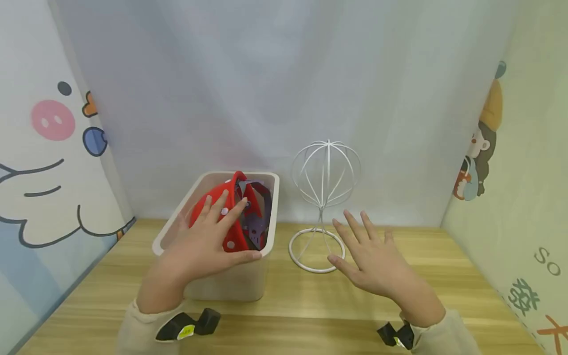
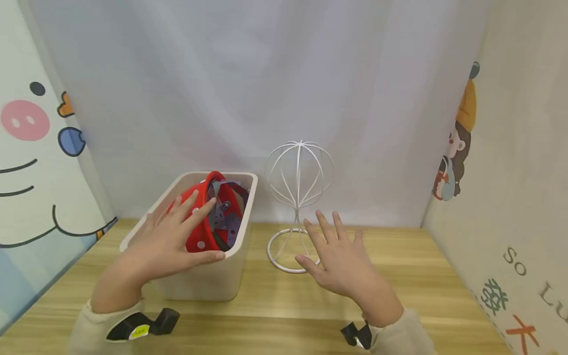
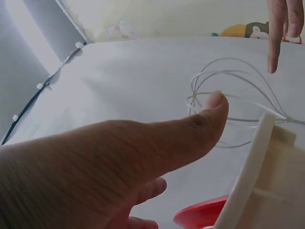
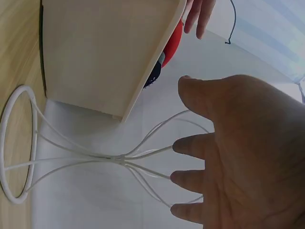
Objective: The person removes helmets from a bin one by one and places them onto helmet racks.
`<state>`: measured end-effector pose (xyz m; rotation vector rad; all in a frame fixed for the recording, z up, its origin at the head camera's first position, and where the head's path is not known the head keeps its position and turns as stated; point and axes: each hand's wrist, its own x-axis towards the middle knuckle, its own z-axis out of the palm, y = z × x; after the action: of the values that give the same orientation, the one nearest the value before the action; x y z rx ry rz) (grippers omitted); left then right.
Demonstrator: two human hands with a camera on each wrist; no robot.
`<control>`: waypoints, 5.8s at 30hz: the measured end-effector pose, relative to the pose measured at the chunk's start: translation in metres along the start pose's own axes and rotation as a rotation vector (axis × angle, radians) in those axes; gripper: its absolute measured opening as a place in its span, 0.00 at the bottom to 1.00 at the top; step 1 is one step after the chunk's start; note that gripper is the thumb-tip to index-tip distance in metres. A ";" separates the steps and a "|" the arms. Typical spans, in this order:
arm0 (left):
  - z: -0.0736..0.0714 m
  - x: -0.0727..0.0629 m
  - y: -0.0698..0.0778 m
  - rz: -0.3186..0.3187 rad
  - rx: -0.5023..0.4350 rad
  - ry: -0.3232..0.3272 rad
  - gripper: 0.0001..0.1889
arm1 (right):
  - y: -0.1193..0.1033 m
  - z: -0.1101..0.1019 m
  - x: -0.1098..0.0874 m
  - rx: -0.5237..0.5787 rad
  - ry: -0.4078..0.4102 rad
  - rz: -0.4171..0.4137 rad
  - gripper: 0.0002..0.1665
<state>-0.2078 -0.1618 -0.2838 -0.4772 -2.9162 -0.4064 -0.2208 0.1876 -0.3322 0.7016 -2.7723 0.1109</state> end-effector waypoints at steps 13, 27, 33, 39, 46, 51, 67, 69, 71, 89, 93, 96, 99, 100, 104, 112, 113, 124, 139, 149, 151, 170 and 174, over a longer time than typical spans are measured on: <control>-0.020 -0.013 -0.052 -0.151 -0.287 -0.056 0.64 | -0.061 -0.004 0.044 0.453 0.345 -0.187 0.32; -0.023 -0.026 -0.088 -0.291 -0.464 -0.246 0.61 | -0.113 0.013 0.108 1.263 0.102 -0.012 0.33; -0.022 -0.026 -0.088 -0.257 -0.543 -0.260 0.59 | -0.128 0.012 0.126 1.535 0.027 0.054 0.39; -0.019 -0.025 -0.085 -0.230 -0.590 -0.263 0.58 | -0.144 0.011 0.135 1.431 -0.018 0.126 0.41; -0.017 -0.023 -0.079 -0.181 -0.591 -0.250 0.54 | -0.166 0.018 0.163 1.122 -0.055 0.219 0.55; -0.019 -0.022 -0.079 -0.168 -0.562 -0.246 0.54 | -0.172 0.024 0.173 0.972 0.005 0.202 0.59; -0.021 -0.023 -0.083 -0.203 -0.555 -0.249 0.54 | -0.178 0.029 0.179 0.803 -0.036 0.214 0.60; -0.021 -0.023 -0.083 -0.203 -0.541 -0.246 0.54 | -0.179 0.029 0.178 0.786 -0.033 0.196 0.59; -0.021 -0.024 -0.083 -0.210 -0.518 -0.243 0.54 | -0.179 0.029 0.177 0.774 -0.030 0.179 0.58; -0.016 -0.022 -0.080 -0.167 -0.493 -0.245 0.57 | -0.154 0.027 0.157 1.276 0.301 0.267 0.55; -0.015 -0.021 -0.079 -0.099 -0.527 -0.217 0.56 | -0.148 0.024 0.153 1.444 0.424 0.176 0.52; -0.016 -0.021 -0.079 -0.064 -0.555 -0.185 0.57 | -0.147 0.021 0.155 1.542 0.474 0.099 0.50; -0.017 -0.021 -0.080 -0.055 -0.550 -0.163 0.60 | -0.146 0.018 0.155 1.629 0.505 0.036 0.47; -0.017 -0.021 -0.080 -0.059 -0.537 -0.157 0.60 | -0.145 0.017 0.156 1.655 0.515 0.017 0.46; -0.019 -0.022 -0.081 -0.101 -0.496 -0.168 0.61 | -0.142 0.012 0.154 1.731 0.552 -0.034 0.44; -0.023 -0.023 -0.083 -0.272 -0.369 -0.259 0.67 | -0.128 -0.004 0.148 1.846 0.665 -0.115 0.43; -0.023 -0.023 -0.083 -0.280 -0.362 -0.261 0.67 | -0.126 -0.007 0.147 1.869 0.681 -0.130 0.43; -0.023 -0.023 -0.087 -0.072 -0.571 -0.218 0.47 | -0.089 -0.055 0.121 2.191 0.883 -0.418 0.39; -0.026 -0.025 -0.085 -0.171 -0.298 -0.170 0.50 | -0.031 -0.051 0.122 2.292 1.040 -0.494 0.28; -0.026 -0.027 -0.086 -0.221 -0.298 -0.189 0.56 | -0.005 -0.033 0.126 2.363 1.057 -0.077 0.31; -0.026 -0.027 -0.085 -0.208 -0.315 -0.189 0.56 | -0.001 -0.029 0.125 2.346 1.054 0.004 0.28; -0.024 -0.025 -0.082 -0.138 -0.384 -0.215 0.50 | 0.011 0.010 0.096 2.421 0.637 -0.083 0.24; -0.023 -0.024 -0.082 -0.113 -0.398 -0.217 0.49 | 0.013 0.011 0.092 2.438 0.618 -0.138 0.23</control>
<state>-0.2098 -0.2506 -0.2861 -0.4289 -3.0815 -1.0227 -0.3072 0.1552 -0.3166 0.7451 -0.6519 2.8861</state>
